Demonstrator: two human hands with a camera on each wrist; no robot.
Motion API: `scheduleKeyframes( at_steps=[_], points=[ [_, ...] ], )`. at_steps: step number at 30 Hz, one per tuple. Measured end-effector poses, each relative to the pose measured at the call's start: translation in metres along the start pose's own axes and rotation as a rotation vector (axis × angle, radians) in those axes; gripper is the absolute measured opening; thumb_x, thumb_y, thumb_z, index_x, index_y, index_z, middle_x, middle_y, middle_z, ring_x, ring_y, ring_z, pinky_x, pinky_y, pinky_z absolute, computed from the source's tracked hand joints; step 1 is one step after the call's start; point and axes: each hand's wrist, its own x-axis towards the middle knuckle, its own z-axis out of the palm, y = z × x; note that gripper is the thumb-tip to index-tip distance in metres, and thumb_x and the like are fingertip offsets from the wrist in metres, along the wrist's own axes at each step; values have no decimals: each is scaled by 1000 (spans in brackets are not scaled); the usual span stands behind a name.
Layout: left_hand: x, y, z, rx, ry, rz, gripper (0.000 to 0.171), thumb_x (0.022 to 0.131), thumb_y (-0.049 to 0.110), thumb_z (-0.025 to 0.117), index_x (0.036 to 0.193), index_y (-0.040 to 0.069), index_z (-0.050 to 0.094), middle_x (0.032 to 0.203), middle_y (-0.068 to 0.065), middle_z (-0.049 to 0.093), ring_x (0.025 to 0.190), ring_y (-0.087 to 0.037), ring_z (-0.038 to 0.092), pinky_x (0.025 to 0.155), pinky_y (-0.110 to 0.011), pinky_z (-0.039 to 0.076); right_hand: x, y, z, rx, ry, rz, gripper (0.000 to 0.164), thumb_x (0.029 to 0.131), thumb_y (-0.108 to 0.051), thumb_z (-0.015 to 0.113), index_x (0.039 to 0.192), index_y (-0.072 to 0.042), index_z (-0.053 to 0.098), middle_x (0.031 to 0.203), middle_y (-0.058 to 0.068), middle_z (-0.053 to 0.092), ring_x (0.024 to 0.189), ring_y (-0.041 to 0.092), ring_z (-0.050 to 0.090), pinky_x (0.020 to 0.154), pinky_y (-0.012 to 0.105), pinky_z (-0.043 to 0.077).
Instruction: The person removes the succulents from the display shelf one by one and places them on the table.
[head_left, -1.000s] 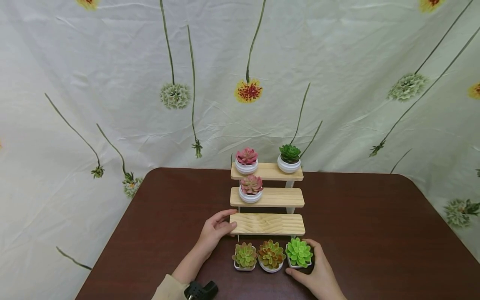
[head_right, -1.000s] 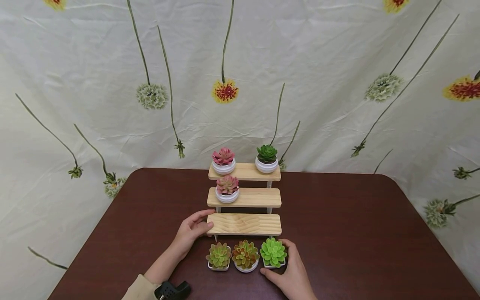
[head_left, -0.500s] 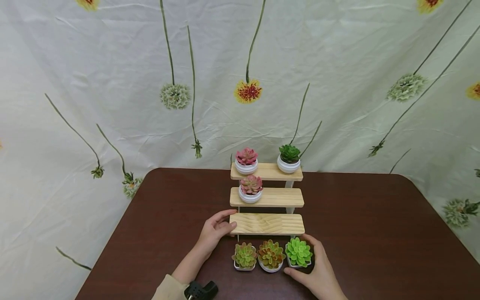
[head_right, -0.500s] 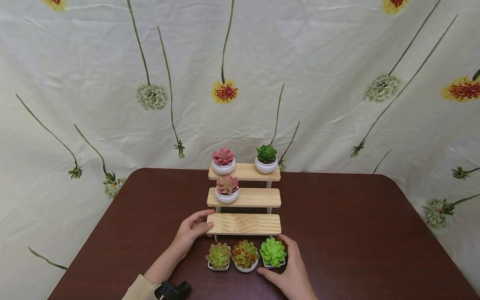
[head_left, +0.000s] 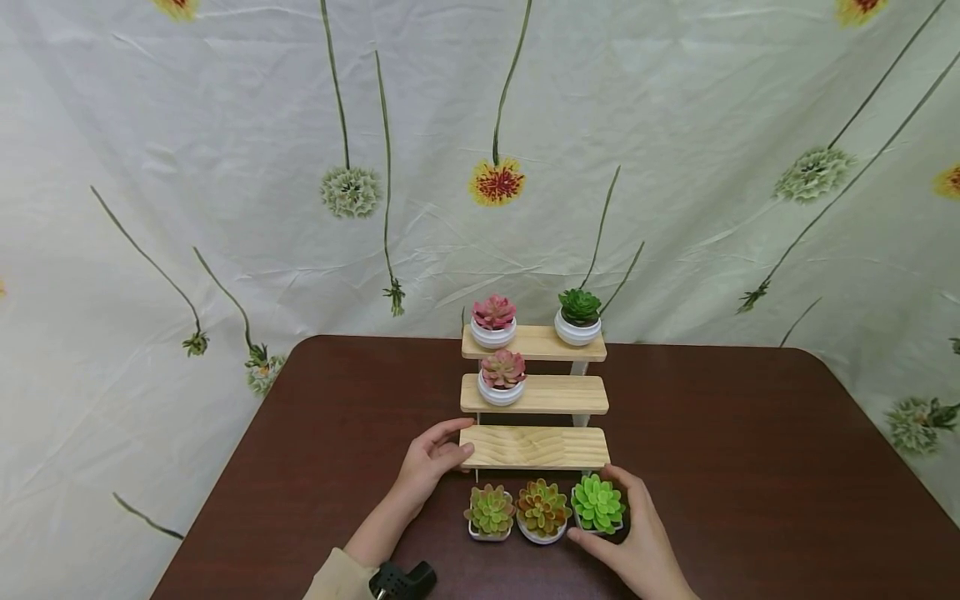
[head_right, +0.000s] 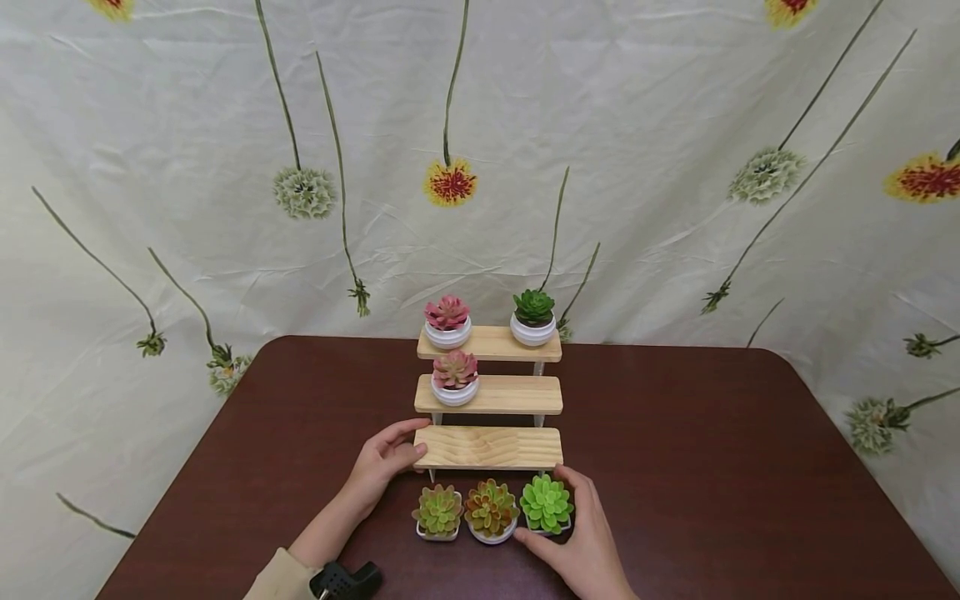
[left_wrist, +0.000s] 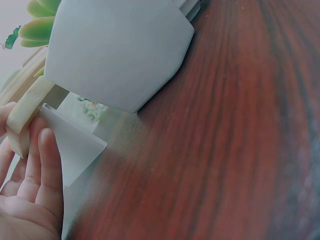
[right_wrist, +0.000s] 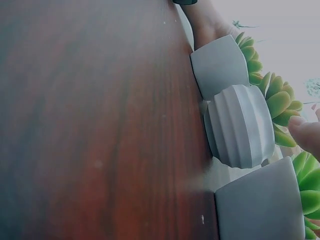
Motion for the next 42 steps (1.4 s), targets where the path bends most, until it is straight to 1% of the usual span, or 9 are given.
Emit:
scheduleKeyframes(
  at_steps=[8, 10, 15, 21, 27, 30, 34, 36, 42],
  points=[
    [0, 0, 0, 11, 0, 0, 42, 87, 6, 66, 125, -6, 54, 103, -17, 59, 68, -10, 59, 69, -25, 52, 2, -5, -1, -25, 56, -57, 80, 66, -34, 86, 129, -8, 46, 120, 2, 52, 110, 17, 48, 88, 33, 40],
    [0, 1, 0, 16, 1, 2, 41, 87, 6, 66, 125, -6, 54, 104, -18, 59, 68, -9, 59, 68, -23, 50, 2, -5, -1, -34, 63, -63, 80, 66, -33, 87, 129, -7, 46, 120, 2, 52, 109, 16, 48, 87, 34, 41],
    [-1, 2, 1, 11, 3, -6, 41, 88, 5, 65, 126, -5, 54, 106, -16, 59, 68, -10, 59, 68, -24, 50, 3, -7, -2, -42, 71, -61, 78, 67, -32, 86, 129, -7, 46, 119, 4, 53, 108, 19, 50, 85, 44, 44],
    [0, 4, 1, 17, 9, -36, 39, 89, 3, 64, 126, -3, 55, 103, -12, 59, 66, -10, 57, 67, -23, 49, 5, -11, -2, -25, 56, -39, 77, 70, -31, 84, 130, -8, 44, 120, 5, 53, 110, 21, 51, 86, 47, 44],
    [-5, 21, 6, 22, -1, -28, 38, 89, -1, 62, 125, -8, 53, 105, -21, 58, 67, -9, 57, 67, -23, 49, 7, -15, -1, -2, 48, -32, 75, 71, -31, 83, 131, -9, 44, 122, 4, 53, 111, 19, 50, 88, 46, 43],
    [-8, 27, 8, 21, -4, -20, 38, 89, -1, 62, 125, -9, 53, 105, -21, 57, 67, -9, 58, 68, -23, 49, 8, -17, 0, 15, 62, -39, 74, 70, -29, 84, 130, -8, 45, 122, 4, 53, 111, 19, 51, 89, 38, 42],
    [-8, 29, 8, 17, -8, -13, 39, 89, -2, 61, 126, -10, 52, 101, -13, 60, 67, -9, 57, 68, -23, 49, 11, -18, 1, 31, 97, -75, 74, 69, -23, 86, 129, -6, 46, 120, 5, 55, 108, 19, 52, 87, 21, 40],
    [-8, 31, 9, 26, -7, -24, 39, 89, -1, 61, 126, -10, 52, 98, -10, 60, 67, -9, 57, 68, -22, 48, 13, -19, 1, 33, 109, -92, 74, 68, -22, 86, 128, -6, 47, 118, 4, 55, 107, 19, 53, 86, 18, 39],
    [-8, 30, 9, 42, -1, -41, 39, 89, 0, 62, 126, -10, 52, 100, -13, 59, 66, -8, 56, 68, -22, 49, 17, -22, 1, 31, 110, -102, 74, 69, -22, 86, 129, -6, 46, 118, 4, 54, 107, 19, 54, 86, 28, 43]
  ],
)
